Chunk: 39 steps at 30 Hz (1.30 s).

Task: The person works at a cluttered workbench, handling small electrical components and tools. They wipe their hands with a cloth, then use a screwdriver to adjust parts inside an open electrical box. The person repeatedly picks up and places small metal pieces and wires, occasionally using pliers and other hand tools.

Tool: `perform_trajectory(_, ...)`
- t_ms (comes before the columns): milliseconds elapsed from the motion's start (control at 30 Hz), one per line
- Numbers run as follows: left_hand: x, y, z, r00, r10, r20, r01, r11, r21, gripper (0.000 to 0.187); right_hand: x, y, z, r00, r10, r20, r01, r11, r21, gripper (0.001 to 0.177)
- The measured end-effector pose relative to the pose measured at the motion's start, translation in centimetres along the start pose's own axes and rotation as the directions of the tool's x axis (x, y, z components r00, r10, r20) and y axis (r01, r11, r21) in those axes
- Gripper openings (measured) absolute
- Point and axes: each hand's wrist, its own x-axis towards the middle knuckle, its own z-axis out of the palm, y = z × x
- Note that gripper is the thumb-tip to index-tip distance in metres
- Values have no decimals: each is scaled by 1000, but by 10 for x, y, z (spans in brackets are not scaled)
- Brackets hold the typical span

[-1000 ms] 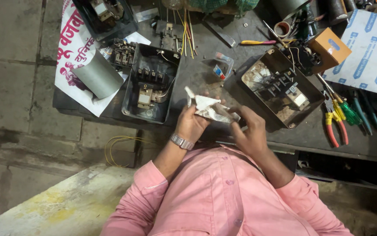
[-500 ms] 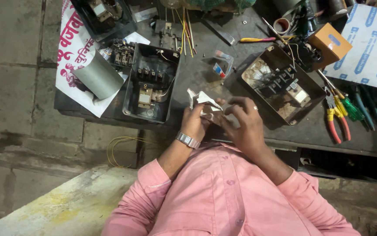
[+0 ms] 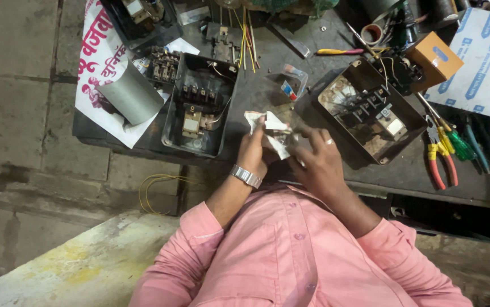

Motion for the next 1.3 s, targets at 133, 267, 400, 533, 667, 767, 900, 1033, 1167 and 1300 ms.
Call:
perform_trajectory(133, 9, 1, 0, 996, 36, 76, -22, 984, -176, 50, -7, -1, 3, 984, -180, -15, 180, 983, 24, 29)
perform_trajectory(267, 6, 6, -1, 993, 55, 104, -35, 982, -186, 46, -7, 1, 4, 988, -156, 3, 155, 984, 86, 26)
perform_trajectory(400, -6, 15, 3, 981, 31, 192, 0, 988, -156, 53, -6, 11, 4, 997, 46, -56, -37, 988, 150, 16)
perform_trajectory(533, -5, 19, 4, 970, 26, 241, 10, 989, -147, 67, 5, 28, 5, 980, 197, 36, -192, 870, 454, 17)
perform_trajectory(667, 5, 7, -16, 968, 54, 246, -56, 998, -1, 73, 17, 44, 11, 934, 281, 221, -357, 782, 512, 21)
perform_trajectory(767, 15, -4, -36, 979, 53, 198, -74, 992, 101, 70, 21, 49, 17, 919, 281, 277, -377, 835, 401, 41)
perform_trajectory(900, 24, -11, -49, 971, 129, 200, -152, 982, 107, 78, 26, 50, 29, 948, 255, 191, -313, 853, 417, 43)
perform_trajectory(1033, 18, -1, -46, 926, 359, 119, -370, 795, 480, 82, 27, 52, 41, 951, 273, 143, -308, 870, 385, 41)
perform_trajectory(1167, -6, 22, -24, 806, 582, 111, -386, 374, 843, 90, 37, 53, 50, 978, 189, 84, -207, 908, 364, 43)
perform_trajectory(1300, -35, 42, 1, 670, 676, 307, -336, -93, 937, 92, 40, 45, 49, 994, 111, 9, -111, 972, 209, 43)
